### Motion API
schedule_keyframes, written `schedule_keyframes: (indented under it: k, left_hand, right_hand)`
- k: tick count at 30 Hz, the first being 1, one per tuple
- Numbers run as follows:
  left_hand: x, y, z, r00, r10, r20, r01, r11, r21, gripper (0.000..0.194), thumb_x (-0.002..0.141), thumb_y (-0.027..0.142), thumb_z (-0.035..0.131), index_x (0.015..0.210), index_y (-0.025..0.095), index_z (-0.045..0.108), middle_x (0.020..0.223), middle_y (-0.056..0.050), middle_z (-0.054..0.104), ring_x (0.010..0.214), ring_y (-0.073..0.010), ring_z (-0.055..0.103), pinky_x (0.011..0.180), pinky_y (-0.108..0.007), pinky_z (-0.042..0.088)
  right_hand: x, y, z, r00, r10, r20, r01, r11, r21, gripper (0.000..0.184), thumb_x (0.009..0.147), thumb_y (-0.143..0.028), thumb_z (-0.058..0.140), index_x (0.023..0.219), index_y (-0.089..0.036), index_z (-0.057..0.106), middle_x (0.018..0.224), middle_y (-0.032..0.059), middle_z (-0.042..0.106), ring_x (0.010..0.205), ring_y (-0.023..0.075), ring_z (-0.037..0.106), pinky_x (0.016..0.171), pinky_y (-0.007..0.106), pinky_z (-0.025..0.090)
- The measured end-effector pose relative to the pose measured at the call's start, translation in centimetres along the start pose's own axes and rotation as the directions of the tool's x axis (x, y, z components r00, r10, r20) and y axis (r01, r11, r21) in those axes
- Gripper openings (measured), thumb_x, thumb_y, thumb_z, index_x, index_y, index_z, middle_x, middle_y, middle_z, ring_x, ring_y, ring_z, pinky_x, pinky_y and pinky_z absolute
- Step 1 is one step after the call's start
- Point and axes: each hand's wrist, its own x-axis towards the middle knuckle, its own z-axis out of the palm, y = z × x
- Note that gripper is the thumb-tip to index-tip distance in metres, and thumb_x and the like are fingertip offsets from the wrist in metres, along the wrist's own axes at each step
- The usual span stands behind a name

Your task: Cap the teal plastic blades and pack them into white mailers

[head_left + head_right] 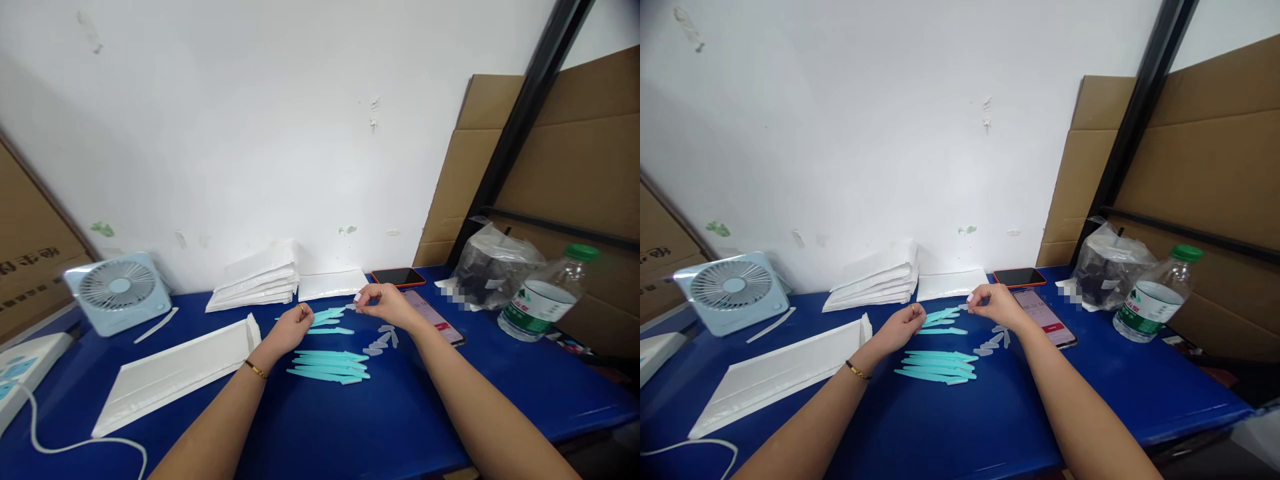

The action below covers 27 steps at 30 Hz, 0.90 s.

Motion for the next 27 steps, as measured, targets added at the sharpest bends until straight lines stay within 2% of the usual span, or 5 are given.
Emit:
schedule_keyframes:
  k: [7, 17, 27]
  left_hand:
    - [0.2, -0.3, 0.1, 0.998, 0.037, -0.049, -0.033, 0.996, 0.081, 0.022, 0.082, 0.037, 0.039, 0.076, 0.018, 0.047, 0.060, 0.005, 0.046, 0.056, -0.0099, 0.043, 0.057, -0.022, 0.036]
    - [-0.2, 0.8, 0.0, 0.992, 0.085, -0.089, -0.066, 0.979, 0.195, 0.022, 0.082, 0.038, 0.040, 0.078, 0.019, 0.051, 0.067, 0.003, 0.050, 0.060, -0.0102, 0.044, 0.057, -0.021, 0.034]
    - [-0.4, 1.6, -0.4, 0.985, 0.113, -0.134, -0.074, 0.960, 0.269, 0.018, 0.085, 0.032, 0.038, 0.081, 0.020, 0.051, 0.073, 0.002, 0.056, 0.058, -0.0105, 0.044, 0.056, -0.022, 0.033]
  right_hand:
    - [-0.1, -0.5, -0.3, 0.986, 0.136, 0.099, -0.147, 0.983, 0.113, 0.028, 0.073, -0.039, 0.063, 0.080, -0.012, 0.064, 0.068, 0.0073, 0.068, 0.065, 0.0160, 0.063, 0.060, 0.026, 0.047]
    - [0.2, -0.6, 0.4, 0.979, 0.175, 0.107, -0.195, 0.955, 0.222, 0.035, 0.069, -0.043, 0.066, 0.083, -0.011, 0.063, 0.067, 0.0075, 0.069, 0.060, 0.0131, 0.061, 0.055, 0.023, 0.043]
    - [-0.1, -0.7, -0.6, 0.967, 0.213, 0.143, -0.242, 0.942, 0.234, 0.035, 0.067, -0.042, 0.069, 0.080, -0.011, 0.063, 0.065, 0.0066, 0.068, 0.061, 0.0136, 0.062, 0.056, 0.023, 0.044]
